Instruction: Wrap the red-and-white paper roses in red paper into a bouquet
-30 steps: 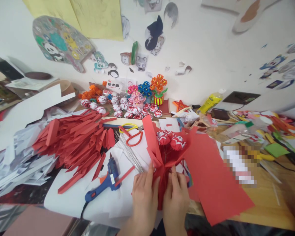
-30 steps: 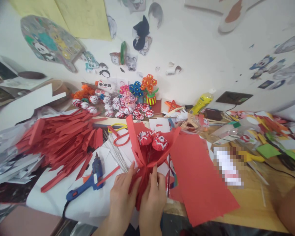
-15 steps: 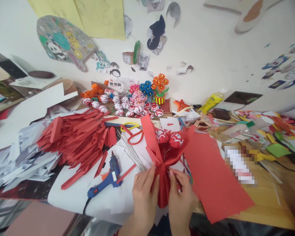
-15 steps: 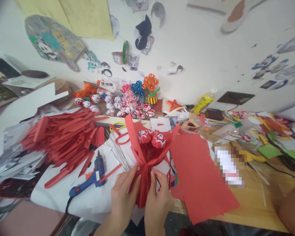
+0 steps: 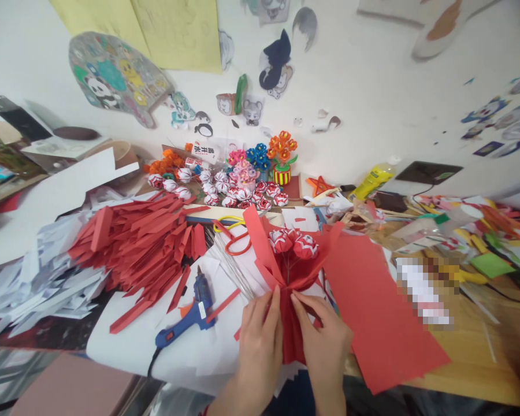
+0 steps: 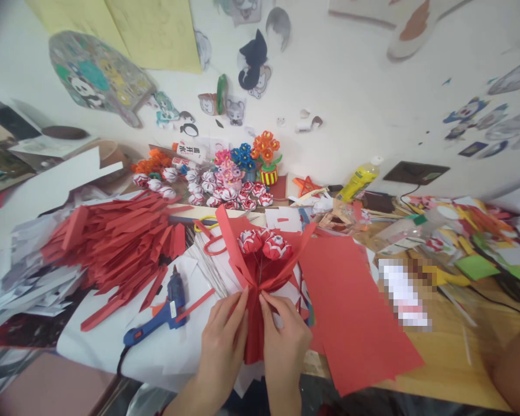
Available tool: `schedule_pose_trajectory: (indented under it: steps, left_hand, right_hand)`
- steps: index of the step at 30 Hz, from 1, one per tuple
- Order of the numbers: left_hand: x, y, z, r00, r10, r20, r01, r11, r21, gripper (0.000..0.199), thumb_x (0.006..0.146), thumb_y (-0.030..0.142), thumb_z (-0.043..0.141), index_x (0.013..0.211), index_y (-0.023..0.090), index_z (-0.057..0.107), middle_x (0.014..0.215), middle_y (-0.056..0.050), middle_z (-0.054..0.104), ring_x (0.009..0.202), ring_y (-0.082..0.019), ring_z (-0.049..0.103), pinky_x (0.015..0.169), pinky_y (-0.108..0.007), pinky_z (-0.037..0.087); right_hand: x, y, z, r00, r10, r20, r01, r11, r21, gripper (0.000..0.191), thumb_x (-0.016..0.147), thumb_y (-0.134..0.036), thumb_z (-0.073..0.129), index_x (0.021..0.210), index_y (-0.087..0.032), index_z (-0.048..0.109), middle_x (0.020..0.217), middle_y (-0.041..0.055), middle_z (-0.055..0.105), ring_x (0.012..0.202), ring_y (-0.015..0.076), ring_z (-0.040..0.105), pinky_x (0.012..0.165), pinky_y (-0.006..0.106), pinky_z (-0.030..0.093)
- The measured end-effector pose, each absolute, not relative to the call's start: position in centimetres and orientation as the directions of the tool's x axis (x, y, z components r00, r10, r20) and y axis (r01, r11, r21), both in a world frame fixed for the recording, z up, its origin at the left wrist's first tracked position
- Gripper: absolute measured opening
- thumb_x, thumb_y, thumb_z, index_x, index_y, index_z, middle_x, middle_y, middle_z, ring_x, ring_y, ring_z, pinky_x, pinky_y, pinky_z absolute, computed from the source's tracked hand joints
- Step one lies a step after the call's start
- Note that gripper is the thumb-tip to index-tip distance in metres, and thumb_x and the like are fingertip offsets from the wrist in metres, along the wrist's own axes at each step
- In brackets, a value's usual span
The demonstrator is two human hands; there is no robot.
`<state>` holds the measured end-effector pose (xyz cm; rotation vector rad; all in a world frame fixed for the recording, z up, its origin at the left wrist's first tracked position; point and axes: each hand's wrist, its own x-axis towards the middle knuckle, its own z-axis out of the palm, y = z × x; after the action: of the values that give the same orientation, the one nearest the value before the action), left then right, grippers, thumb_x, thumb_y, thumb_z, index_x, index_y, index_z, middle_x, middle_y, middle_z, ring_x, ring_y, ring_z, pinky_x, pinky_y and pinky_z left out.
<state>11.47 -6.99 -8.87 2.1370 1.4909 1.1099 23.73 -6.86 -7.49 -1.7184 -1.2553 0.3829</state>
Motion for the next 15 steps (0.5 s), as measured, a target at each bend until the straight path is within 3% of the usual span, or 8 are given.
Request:
schedule_pose_trajectory:
  steps: [6, 15]
  left_hand:
    - [11.4, -6.7, -8.6, 0.13, 0.922, 0.365, 0.653, -0.356, 0.669, 0.039, 0.094, 0.013, 0.048, 0.132, 0.019, 0.056, 0.116, -0.009, 0.07, 0.102, -0.022, 0.065, 0.088, -0.037, 0.055]
    - [12.0, -4.9, -6.3, 0.218, 0.902, 0.374, 0.755, -0.398, 0.522, 0.017, 0.095, 0.023, 0.052, 0.104, 0.018, 0.066, 0.092, -0.008, 0.073, 0.08, -0.022, 0.066, 0.072, -0.036, 0.051]
  right_hand:
    - [24.0, -6.8, -7.7, 0.466, 0.861, 0.202, 0.53, -0.089, -0.843, 0.023, 0.088, -0.04, 0.063, 0.088, -0.022, 0.077, 0.088, 0.0045, 0.077, 0.075, 0.0191, 0.072, 0.071, 0.03, 0.055]
    - [23.7, -6.6, -8.0, 0.398, 0.893, 0.212, 0.501, -0.018, -0.865, 0.023, 0.089, -0.028, 0.055, 0.091, -0.022, 0.077, 0.091, 0.0057, 0.076, 0.083, 0.0201, 0.072, 0.076, 0.032, 0.056]
